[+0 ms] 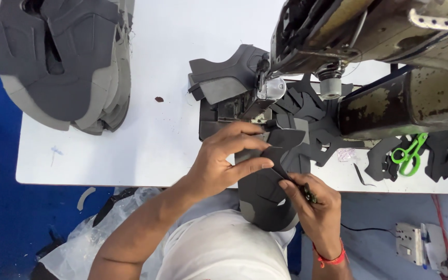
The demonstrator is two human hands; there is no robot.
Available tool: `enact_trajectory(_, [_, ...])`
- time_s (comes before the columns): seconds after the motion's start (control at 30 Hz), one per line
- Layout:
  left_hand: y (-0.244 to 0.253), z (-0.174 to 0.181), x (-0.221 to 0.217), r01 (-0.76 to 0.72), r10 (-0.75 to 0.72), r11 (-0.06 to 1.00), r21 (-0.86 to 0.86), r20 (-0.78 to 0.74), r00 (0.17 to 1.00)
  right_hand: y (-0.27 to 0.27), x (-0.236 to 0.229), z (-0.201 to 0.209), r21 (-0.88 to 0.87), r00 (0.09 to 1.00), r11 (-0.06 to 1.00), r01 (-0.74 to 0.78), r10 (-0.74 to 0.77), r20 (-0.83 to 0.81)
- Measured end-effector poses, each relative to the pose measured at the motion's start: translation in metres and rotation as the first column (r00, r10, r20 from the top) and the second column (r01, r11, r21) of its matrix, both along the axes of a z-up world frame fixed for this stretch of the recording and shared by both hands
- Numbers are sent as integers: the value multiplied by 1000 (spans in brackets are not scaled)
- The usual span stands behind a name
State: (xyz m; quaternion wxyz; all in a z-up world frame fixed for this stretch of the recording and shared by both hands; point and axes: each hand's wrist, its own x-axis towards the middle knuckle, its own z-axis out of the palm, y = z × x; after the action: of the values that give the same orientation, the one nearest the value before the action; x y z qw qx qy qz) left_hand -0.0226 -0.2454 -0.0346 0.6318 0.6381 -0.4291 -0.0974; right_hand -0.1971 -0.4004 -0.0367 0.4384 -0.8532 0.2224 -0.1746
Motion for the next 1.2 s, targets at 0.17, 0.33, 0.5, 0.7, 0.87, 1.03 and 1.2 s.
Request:
enact_trajectory(0.17, [-1, -6, 1, -50, 48, 998, -30, -61, 997, 1, -1, -1, 12, 1000, 1000, -6, 6, 4])
enact_trajectory(0.33, [-3, -11, 1, -34, 33, 999, 1, -193, 981, -1, 2, -3, 22, 1000, 1000, -8, 8, -12])
enact_trajectory(0.5, [-6, -19, 0, -60, 122, 988, 140, -499, 858, -5, 9, -6, 13, 998, 1000, -21, 22, -60])
enact_trajectory(0.7, [-12, -20, 6, -109, 25, 986, -128, -529, 848, -7, 18, -7, 27, 995, 999, -30, 32, -89])
enact_trajectory(0.87, [-16, -26, 12, -104, 111, 994, 43, -511, 852, -12, 25, -11, 26, 994, 999, -29, 31, -105])
enact_trajectory(1.03, [-25, -29, 21, -118, 160, 987, 113, -521, 838, -17, 31, -20, 23, 991, 1000, -3, 6, -132])
enact_trajectory(1.2, [-32, -24, 35, -94, 159, 987, 134, -650, 743, -21, 41, -14, 61, 995, 998, -30, 36, -97])
